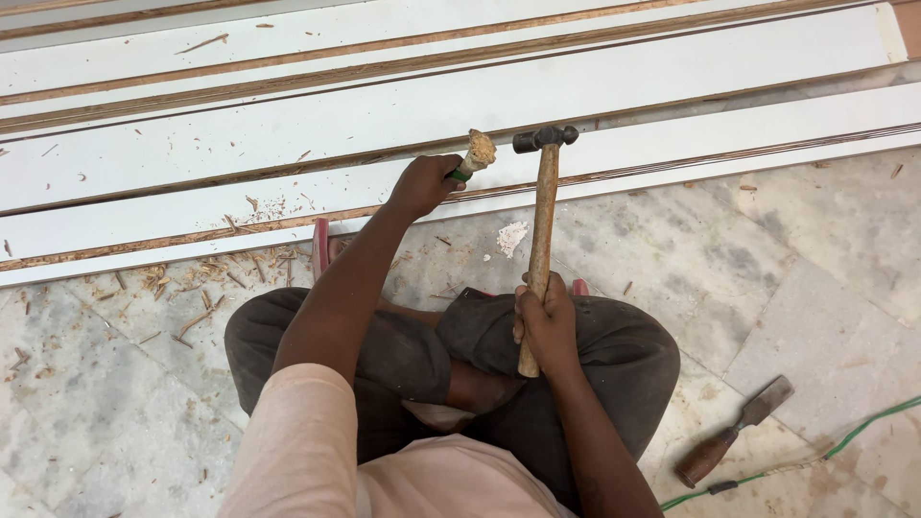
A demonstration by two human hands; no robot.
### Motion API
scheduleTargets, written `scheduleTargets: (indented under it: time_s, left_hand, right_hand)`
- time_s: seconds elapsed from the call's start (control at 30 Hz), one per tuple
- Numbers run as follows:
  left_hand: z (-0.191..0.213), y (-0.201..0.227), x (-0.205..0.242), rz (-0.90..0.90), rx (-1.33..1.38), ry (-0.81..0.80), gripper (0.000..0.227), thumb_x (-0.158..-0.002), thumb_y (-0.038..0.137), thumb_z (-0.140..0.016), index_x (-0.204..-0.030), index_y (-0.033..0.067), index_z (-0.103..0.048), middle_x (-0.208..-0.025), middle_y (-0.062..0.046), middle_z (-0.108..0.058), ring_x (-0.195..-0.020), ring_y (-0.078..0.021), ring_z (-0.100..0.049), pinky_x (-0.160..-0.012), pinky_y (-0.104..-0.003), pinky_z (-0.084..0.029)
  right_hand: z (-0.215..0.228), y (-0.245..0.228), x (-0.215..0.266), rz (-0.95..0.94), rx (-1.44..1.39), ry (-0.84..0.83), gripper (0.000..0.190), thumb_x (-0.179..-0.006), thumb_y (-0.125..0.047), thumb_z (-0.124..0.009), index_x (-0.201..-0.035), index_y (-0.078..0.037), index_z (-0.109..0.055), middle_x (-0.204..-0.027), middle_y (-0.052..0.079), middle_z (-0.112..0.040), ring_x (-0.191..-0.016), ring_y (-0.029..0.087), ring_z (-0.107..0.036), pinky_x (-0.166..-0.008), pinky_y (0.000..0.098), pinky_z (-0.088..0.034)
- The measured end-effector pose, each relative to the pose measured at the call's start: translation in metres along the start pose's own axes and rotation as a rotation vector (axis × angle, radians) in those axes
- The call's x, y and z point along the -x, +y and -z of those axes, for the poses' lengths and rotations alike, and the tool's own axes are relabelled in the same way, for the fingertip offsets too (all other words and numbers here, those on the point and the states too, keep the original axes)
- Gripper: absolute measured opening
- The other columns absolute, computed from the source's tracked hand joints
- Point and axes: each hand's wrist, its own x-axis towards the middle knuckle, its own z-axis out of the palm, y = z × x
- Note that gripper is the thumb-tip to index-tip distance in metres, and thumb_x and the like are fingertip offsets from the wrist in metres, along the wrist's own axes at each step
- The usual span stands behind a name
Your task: The person sits on the floor and uses a hammer and chisel to carve a groove along a long white wooden plank. They repeatedly strike the chisel to remove wood shavings and shape the groove.
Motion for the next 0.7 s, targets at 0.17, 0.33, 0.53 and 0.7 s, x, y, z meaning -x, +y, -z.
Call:
scheduleTargets:
  time_s: [0.17, 0.33, 0.53, 0.7]
  left_hand:
    - [0.0, -0.002, 0.002, -0.005, 0.065, 0.013, 0.018, -0.09, 0.018, -0.071, -0.106, 0.0087, -0.071, -0.097, -0.009, -0.077, -0.088, -0.0267, -0.074, -0.079, -0.042, -0.055]
    - [0.001, 0.0, 0.001, -0.02, -0.009, -0.008, 0.021, -0.09, 0.02, -0.073, -0.108, 0.0087, -0.072, -0.097, -0.01, -0.076, -0.089, -0.0296, -0.072, -0.08, -0.044, -0.053]
    - [-0.004, 0.002, -0.007, -0.014, -0.117, -0.031, 0.027, -0.09, 0.023, -0.074, -0.113, 0.0109, -0.072, -0.096, -0.011, -0.075, -0.089, -0.0307, -0.07, -0.08, -0.045, -0.052]
    - [0.0, 0.002, -0.012, 0.012, -0.172, -0.069, 0.026, -0.091, 0.026, -0.074, -0.113, 0.0114, -0.072, -0.097, -0.01, -0.075, -0.092, -0.0303, -0.071, -0.081, -0.046, -0.053]
  right_hand:
    - [0.0, -0.004, 0.005, 0.065, 0.001, 0.018, 0.027, -0.097, -0.008, -0.055, -0.121, 0.004, -0.052, -0.073, 0.006, -0.056, -0.047, 0.011, -0.053, -0.042, 0.0275, -0.043]
    - [0.001, -0.01, 0.01, 0.231, 0.052, 0.117, 0.024, -0.098, -0.004, -0.056, -0.12, 0.004, -0.051, -0.073, 0.006, -0.056, -0.049, 0.01, -0.052, -0.045, 0.0262, -0.044]
    - [-0.005, -0.013, 0.011, 0.252, 0.097, 0.152, 0.021, -0.098, -0.006, -0.054, -0.116, 0.002, -0.048, -0.074, 0.005, -0.056, -0.048, 0.01, -0.052, -0.043, 0.0268, -0.044]
    - [0.0, -0.015, 0.001, -0.096, 0.144, -0.008, 0.02, -0.097, -0.009, -0.057, -0.114, 0.001, -0.054, -0.066, 0.006, -0.052, -0.044, 0.012, -0.05, -0.04, 0.0279, -0.042]
